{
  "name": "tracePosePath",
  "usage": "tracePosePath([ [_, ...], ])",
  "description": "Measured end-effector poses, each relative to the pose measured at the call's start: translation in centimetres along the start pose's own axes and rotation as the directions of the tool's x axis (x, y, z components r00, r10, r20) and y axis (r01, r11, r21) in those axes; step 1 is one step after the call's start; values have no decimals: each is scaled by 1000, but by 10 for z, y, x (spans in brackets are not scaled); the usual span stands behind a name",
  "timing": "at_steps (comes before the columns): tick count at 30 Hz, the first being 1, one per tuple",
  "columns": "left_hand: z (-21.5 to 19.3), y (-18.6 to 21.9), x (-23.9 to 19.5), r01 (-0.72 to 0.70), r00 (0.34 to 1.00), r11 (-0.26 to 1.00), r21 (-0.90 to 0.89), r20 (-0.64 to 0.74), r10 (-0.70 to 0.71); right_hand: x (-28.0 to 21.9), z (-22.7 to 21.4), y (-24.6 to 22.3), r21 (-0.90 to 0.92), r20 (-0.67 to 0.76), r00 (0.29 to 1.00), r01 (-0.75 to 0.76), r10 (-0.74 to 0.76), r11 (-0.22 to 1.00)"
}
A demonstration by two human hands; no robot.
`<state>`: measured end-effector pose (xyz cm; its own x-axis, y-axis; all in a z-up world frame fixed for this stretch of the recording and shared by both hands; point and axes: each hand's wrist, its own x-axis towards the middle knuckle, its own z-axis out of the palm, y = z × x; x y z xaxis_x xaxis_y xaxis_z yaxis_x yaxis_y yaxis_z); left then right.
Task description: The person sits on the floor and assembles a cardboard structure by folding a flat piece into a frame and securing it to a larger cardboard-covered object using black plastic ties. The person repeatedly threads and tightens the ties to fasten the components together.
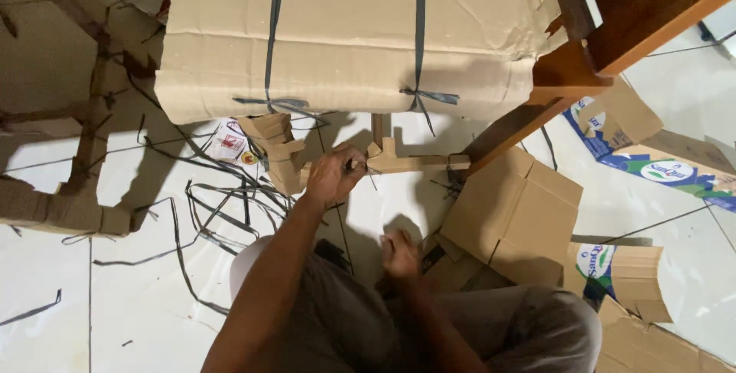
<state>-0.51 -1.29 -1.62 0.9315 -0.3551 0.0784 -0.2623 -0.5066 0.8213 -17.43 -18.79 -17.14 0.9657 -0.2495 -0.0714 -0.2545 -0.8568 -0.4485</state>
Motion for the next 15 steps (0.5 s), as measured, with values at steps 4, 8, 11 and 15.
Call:
tracePosePath([
  [4, -4, -1, -2, -103, 992, 995, 0, 68, 103, -28, 9, 33, 226, -57, 993, -86, 101, 970],
  [8, -14, 23, -11, -14, 964, 956, 294, 256, -64, -36, -10, 33, 412, 34, 978, -201, 205, 889],
  [11, 3, 24, -9, 212, 976, 797, 566, -82, -201, -37, -30, 27, 384, 121, 968, -249, 219, 889],
  [15, 20, -37, 23, -27, 969, 581, 813, 163, -183, -28, 8, 56, 372, 175, 963, -257, 204, 892],
])
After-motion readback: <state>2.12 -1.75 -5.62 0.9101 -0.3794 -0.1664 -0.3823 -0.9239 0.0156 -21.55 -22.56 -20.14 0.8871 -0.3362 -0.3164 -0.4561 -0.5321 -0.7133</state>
